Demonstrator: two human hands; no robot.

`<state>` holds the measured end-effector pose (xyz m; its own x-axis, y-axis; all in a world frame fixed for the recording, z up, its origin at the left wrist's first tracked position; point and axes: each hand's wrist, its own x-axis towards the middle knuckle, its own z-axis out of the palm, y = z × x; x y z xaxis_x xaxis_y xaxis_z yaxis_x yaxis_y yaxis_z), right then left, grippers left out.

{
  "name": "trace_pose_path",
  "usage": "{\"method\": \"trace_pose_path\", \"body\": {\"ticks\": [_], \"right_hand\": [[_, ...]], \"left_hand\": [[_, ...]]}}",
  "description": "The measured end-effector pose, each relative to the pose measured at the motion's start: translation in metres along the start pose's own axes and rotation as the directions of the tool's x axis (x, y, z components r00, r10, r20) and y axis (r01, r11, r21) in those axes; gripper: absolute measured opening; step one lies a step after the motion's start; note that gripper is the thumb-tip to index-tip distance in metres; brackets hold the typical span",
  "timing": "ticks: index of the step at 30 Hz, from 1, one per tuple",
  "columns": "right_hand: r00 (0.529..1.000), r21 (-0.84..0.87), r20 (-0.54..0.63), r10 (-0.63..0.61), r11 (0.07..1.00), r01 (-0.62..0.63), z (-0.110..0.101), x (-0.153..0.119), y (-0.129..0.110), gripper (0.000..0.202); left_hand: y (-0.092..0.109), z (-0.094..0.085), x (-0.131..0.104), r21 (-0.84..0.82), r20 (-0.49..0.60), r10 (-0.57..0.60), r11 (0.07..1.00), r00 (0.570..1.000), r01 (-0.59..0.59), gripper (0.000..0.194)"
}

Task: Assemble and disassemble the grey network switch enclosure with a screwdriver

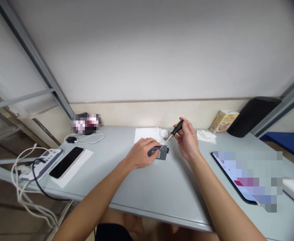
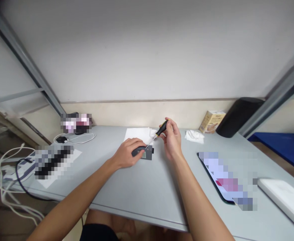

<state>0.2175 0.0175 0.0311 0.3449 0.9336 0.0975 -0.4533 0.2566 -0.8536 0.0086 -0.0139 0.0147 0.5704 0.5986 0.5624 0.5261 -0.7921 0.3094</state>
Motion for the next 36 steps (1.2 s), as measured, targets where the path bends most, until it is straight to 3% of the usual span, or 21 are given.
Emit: {"method": "trace_pose_path", "body": {"ticks": [36], "right_hand": [[0.998, -0.012, -0.02, -0.064, 0.998, 0.064, 0.0001, 0.0009, -0.0095, 0.052]], "left_hand": [[-0.0034, 0.0048, 0.0, 0.004, -0.026, 0.04, 0.999, 0.999, -0.04, 0.019]]}}
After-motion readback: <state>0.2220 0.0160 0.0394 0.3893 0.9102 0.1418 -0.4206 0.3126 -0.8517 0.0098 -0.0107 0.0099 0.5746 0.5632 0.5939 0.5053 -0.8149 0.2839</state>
